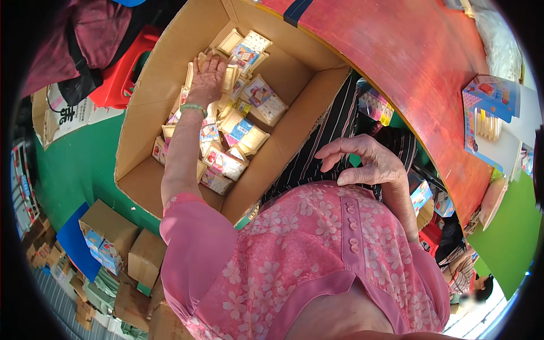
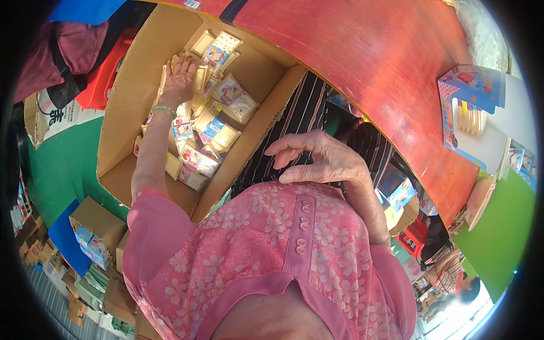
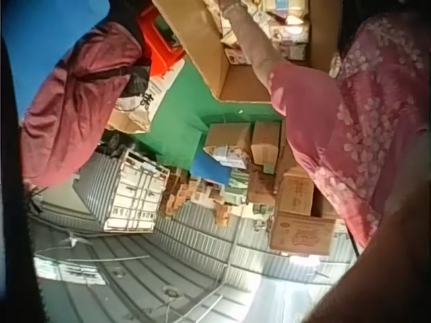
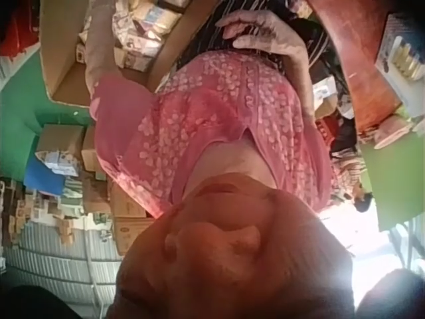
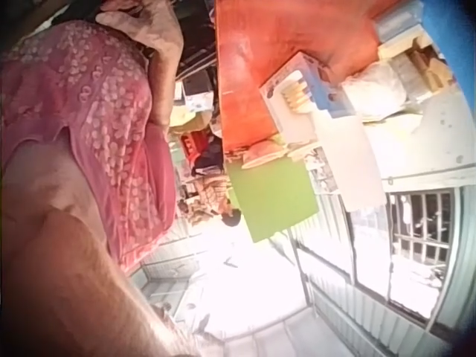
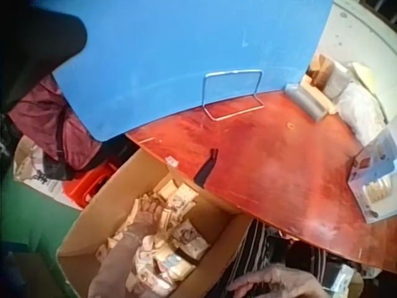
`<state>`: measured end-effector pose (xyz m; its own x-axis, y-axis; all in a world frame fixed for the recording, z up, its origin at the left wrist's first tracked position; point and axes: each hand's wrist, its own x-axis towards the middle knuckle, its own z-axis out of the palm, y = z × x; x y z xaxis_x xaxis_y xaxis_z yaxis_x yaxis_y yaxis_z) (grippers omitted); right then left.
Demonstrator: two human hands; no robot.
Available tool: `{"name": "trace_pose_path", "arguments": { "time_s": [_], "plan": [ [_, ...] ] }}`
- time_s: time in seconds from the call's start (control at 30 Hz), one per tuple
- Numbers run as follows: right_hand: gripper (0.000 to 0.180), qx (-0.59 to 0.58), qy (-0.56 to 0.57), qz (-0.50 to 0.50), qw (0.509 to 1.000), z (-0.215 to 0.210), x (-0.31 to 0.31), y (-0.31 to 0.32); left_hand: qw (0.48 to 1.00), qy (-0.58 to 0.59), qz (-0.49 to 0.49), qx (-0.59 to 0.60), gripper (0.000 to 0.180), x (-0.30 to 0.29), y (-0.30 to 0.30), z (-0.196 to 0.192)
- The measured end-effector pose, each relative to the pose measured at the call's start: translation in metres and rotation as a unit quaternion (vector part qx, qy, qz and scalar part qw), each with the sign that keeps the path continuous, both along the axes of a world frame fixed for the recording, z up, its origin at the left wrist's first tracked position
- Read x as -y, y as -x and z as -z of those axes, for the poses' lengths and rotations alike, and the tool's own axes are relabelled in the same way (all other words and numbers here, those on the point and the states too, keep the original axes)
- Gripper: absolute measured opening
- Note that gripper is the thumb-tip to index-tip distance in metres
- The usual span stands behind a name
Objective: Assembling cardboard gift boxes and filling them with individually wrapped snack packets.
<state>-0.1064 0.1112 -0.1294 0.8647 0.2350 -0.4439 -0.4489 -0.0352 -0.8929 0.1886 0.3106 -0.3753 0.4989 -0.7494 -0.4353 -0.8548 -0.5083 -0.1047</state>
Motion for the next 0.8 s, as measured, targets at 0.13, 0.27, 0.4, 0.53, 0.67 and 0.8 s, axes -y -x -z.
{"name": "trace_pose_path", "arguments": {
  "time_s": [0.13,0.27,0.4,0.53,0.67,0.8],
  "plan": [
    [0.05,-0.006,-0.001,-0.009,1.0,-0.001,0.0,-0.006,0.999,-0.022,-0.002,-0.04,0.079,-0.003,-0.006,-0.004],
    [0.051,0.001,-0.003,-0.012,1.0,0.002,0.004,-0.006,0.993,-0.087,-0.028,-0.072,0.081,0.011,0.004,-0.041],
    [0.058,-0.032,-0.015,-0.013,0.999,0.003,0.003,-0.006,0.962,0.1,-0.147,-0.207,0.076,0.008,-0.002,-0.05],
    [0.053,-0.037,-0.033,-0.011,0.999,0.006,0.003,-0.005,0.6,0.333,-0.355,-0.634,0.061,-0.007,-0.005,-0.065],
    [0.04,-0.078,0.014,0.064,0.995,0.004,0.002,-0.016,0.308,0.424,-0.356,-0.774,0.06,0.004,0.021,-0.064],
    [0.041,-0.098,0.0,0.132,0.986,0.009,-0.008,-0.036,0.235,0.437,-0.356,-0.792,0.07,0.006,0.054,-0.089]
  ]
}}
